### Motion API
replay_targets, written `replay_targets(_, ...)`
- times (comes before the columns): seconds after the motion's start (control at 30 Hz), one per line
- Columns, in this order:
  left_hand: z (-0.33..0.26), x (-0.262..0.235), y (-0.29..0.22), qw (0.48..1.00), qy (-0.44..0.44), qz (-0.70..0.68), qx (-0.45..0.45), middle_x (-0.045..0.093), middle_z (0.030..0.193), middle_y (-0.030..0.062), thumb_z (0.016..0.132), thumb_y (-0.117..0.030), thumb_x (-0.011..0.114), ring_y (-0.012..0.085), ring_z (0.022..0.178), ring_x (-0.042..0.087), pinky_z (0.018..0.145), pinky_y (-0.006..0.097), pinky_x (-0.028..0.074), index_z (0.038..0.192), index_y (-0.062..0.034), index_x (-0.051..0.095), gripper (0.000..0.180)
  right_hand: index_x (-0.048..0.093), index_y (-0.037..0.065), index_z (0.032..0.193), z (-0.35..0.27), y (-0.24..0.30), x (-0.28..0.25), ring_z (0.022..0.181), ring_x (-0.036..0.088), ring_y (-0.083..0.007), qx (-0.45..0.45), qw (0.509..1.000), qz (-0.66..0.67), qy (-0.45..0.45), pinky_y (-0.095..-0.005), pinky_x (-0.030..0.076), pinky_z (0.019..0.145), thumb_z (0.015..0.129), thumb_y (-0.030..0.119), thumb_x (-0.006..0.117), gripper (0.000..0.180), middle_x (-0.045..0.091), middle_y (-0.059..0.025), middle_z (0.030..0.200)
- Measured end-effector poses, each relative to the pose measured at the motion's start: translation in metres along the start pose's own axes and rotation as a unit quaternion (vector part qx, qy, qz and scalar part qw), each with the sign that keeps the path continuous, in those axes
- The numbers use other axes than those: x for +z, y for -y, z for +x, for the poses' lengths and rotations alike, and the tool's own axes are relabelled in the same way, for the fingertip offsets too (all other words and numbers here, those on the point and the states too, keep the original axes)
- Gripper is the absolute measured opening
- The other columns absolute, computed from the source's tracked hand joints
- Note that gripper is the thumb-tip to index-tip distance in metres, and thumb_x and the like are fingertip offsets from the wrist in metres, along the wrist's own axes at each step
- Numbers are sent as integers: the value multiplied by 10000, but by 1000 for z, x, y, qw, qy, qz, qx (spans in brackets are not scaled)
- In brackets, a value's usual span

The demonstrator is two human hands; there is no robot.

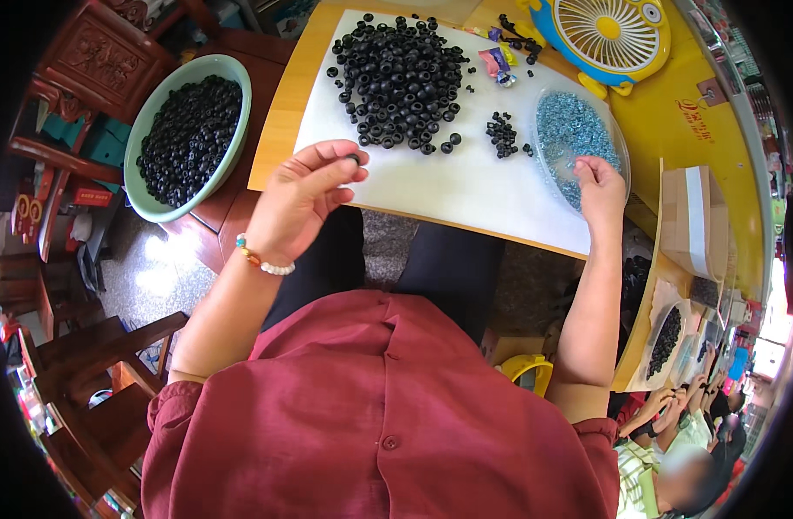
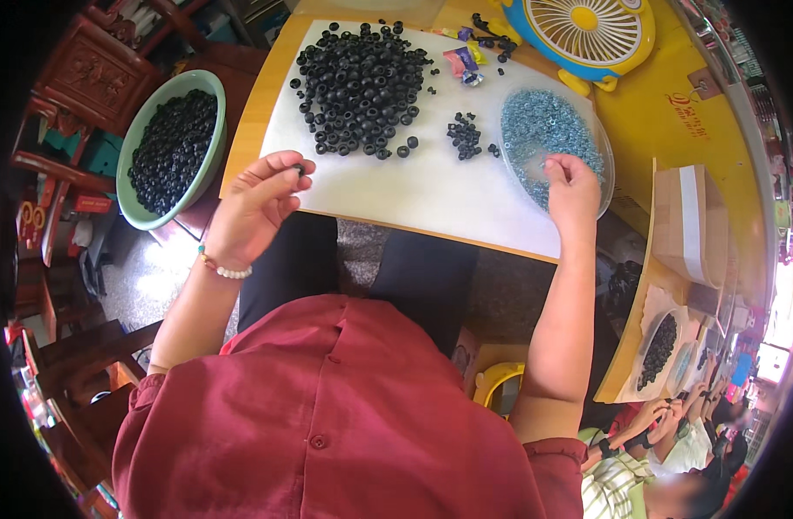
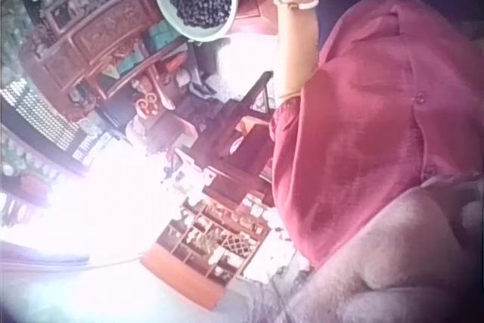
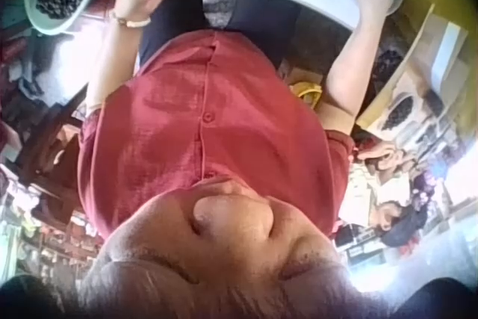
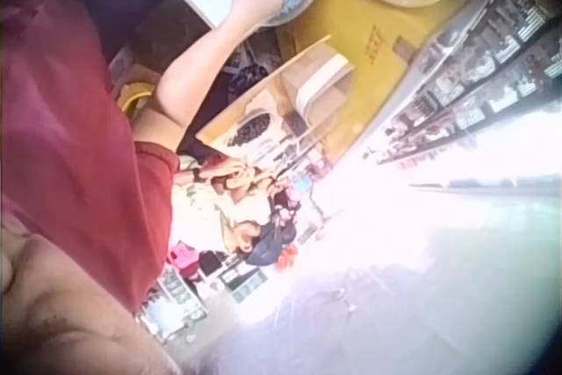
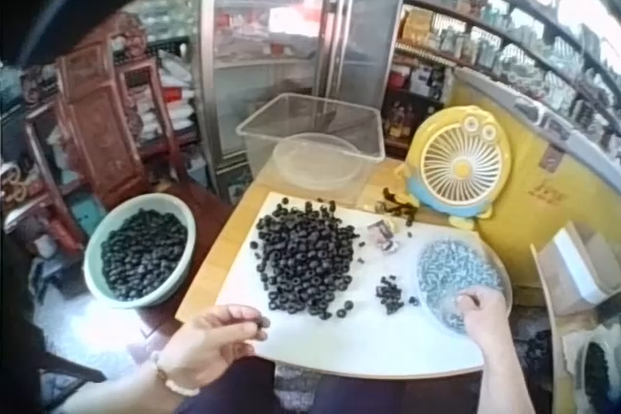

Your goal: The person sits at a table, picks up black plastic beads and small pins from the trays and mat, and assembles them by inserting the pins into the beads by hand.

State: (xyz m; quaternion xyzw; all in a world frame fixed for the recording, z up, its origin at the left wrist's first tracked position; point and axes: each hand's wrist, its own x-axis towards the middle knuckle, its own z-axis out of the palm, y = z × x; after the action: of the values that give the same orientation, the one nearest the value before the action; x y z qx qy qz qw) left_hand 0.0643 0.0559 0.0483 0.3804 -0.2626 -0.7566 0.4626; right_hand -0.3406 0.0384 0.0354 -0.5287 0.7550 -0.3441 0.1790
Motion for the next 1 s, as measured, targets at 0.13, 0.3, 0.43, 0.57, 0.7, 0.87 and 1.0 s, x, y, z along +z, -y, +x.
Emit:
replay_targets(0.13, -9, 16, 17, 995, 65, -73, -36, 638, 988, 75, 878, -29, 573, 145, 871, 634, 658, 209, 530, 1085, -4, 594, 209, 646, -9, 960, -13, 22, -4, 724, 578, -96, -13, 999, 41, -10, -231, 445, 681, 854, 96, 598, 156, 640, -38, 792)
replay_targets(0.3, -21, 31, 31, 975, 118, -165, -88, 626, 1032, 112, 893, -35, 554, 165, 894, 640, 732, 241, 557, 1152, -4, 572, 262, 638, -20, 925, -53, 76, 5, 770, 565, -75, -4, 942, 330, 60, -205, 437, 713, 832, 33, 615, 109, 636, -35, 830)
replay_targets(0.43, -25, 37, 35, 967, 124, -192, -114, 621, 1055, 126, 882, -53, 571, 171, 901, 633, 744, 274, 564, 1140, -40, 596, 259, 620, -24, 927, -107, 129, 30, 795, 577, -75, -3, 875, 436, 209, -196, 450, 729, 842, 7, 610, 91, 629, -41, 879)
replay_targets(0.57, -29, 41, 37, 968, 132, -185, -105, 640, 1002, 117, 874, -23, 580, 195, 884, 652, 772, 284, 566, 1120, -4, 587, 248, 589, -49, 959, -131, 150, 47, 805, 597, -100, -71, 836, 477, 262, -217, 483, 741, 849, -38, 597, 111, 626, -71, 913)
replay_targets(0.7, -30, 36, 41, 981, 135, -132, -54, 644, 968, 110, 853, -18, 612, 200, 852, 655, 767, 295, 560, 1067, 4, 606, 215, 600, -47, 926, -132, 157, 47, 798, 601, -105, -46, 854, 446, 264, -213, 486, 735, 836, -35, 616, 92, 627, -72, 899)
replay_targets(0.87, -35, 40, 40, 990, 107, -88, -29, 651, 956, 112, 849, -15, 618, 182, 830, 651, 761, 286, 553, 1021, 10, 628, 175, 602, -54, 910, -130, 150, 53, 772, 617, -122, -35, 840, 446, 306, -233, 503, 716, 840, -32, 612, 74, 629, -87, 889)
replay_targets(1.0, -36, 42, 40, 993, 99, -59, -26, 658, 948, 118, 847, -13, 619, 172, 828, 648, 762, 280, 549, 1016, 16, 639, 172, 569, -27, 911, -130, 144, 58, 749, 618, -132, -30, 825, 460, 326, -236, 498, 708, 832, -15, 631, 101, 621, -83, 853)
